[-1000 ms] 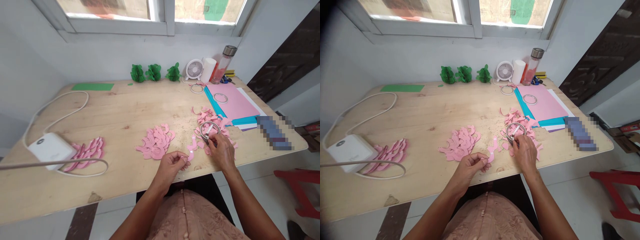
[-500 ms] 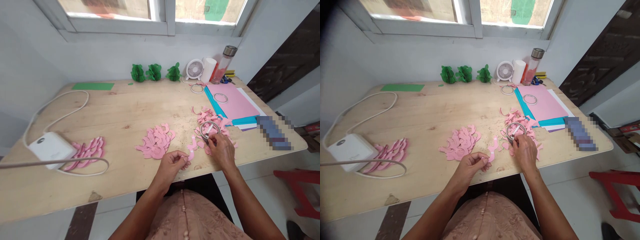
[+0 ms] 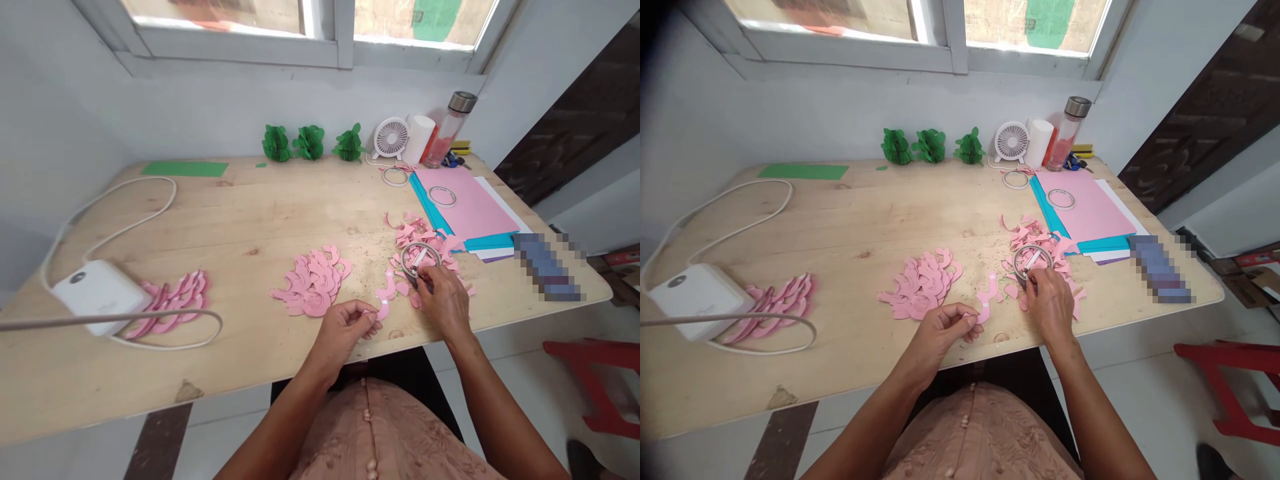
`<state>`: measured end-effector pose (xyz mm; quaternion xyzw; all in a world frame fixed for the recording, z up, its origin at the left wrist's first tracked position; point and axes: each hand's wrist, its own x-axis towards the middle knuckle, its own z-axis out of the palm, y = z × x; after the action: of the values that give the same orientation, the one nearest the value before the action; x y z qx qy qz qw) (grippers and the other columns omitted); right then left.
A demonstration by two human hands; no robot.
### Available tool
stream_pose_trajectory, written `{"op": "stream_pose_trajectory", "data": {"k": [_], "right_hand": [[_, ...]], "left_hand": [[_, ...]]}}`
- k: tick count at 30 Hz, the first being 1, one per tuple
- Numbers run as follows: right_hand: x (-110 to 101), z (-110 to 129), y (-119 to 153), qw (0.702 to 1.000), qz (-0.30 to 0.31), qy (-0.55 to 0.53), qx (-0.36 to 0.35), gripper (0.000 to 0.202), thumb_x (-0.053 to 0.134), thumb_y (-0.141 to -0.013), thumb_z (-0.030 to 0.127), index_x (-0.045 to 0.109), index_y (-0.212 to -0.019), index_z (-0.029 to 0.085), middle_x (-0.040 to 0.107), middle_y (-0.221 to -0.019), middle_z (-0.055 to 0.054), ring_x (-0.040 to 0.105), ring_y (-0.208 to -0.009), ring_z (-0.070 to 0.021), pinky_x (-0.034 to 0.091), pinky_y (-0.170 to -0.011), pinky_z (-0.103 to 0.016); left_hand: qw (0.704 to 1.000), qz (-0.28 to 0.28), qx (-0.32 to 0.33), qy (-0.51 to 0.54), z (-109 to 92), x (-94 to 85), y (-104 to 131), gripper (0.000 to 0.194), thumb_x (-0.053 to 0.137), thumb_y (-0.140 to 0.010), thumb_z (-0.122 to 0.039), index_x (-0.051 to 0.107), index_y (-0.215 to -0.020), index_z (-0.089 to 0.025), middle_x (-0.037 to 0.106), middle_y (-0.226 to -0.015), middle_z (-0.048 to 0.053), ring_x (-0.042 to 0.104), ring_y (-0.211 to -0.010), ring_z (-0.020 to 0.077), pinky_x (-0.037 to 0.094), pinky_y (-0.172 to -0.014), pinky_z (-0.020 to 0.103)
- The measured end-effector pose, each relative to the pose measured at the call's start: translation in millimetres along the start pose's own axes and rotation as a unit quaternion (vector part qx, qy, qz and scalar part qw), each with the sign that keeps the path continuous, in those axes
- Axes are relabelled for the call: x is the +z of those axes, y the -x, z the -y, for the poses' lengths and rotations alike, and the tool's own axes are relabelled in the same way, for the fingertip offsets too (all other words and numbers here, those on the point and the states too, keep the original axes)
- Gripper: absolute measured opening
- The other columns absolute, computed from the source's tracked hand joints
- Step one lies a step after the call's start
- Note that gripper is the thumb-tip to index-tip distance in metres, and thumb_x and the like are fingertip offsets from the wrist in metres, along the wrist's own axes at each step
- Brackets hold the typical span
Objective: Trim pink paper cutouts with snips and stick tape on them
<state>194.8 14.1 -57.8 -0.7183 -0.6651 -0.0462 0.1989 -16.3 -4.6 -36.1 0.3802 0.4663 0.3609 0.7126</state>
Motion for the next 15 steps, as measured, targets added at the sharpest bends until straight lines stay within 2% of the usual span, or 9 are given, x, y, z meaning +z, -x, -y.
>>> {"op": "stream_pose_trajectory", "data": {"k": [15], "right_hand": [[-1.4,2.7,-2.6,1.0,0.016,0.009,0.005,0.004,0.054,-0.079,0.019,0.054,-0.075,0.021,0.06,-0.075,-0.003,0.053,-0.074,-0.0197,0.033,-0.064,-0.029]], "left_hand": [[1.0,0.002,-0.001,0.0,0.4,0.0,0.8,0.013,0.067,-0.07,-0.026,0.066,-0.069,-0.014,0.066,-0.061,0.002,0.057,-0.056,0.0108,0.044,-0.056,0.022]]}}
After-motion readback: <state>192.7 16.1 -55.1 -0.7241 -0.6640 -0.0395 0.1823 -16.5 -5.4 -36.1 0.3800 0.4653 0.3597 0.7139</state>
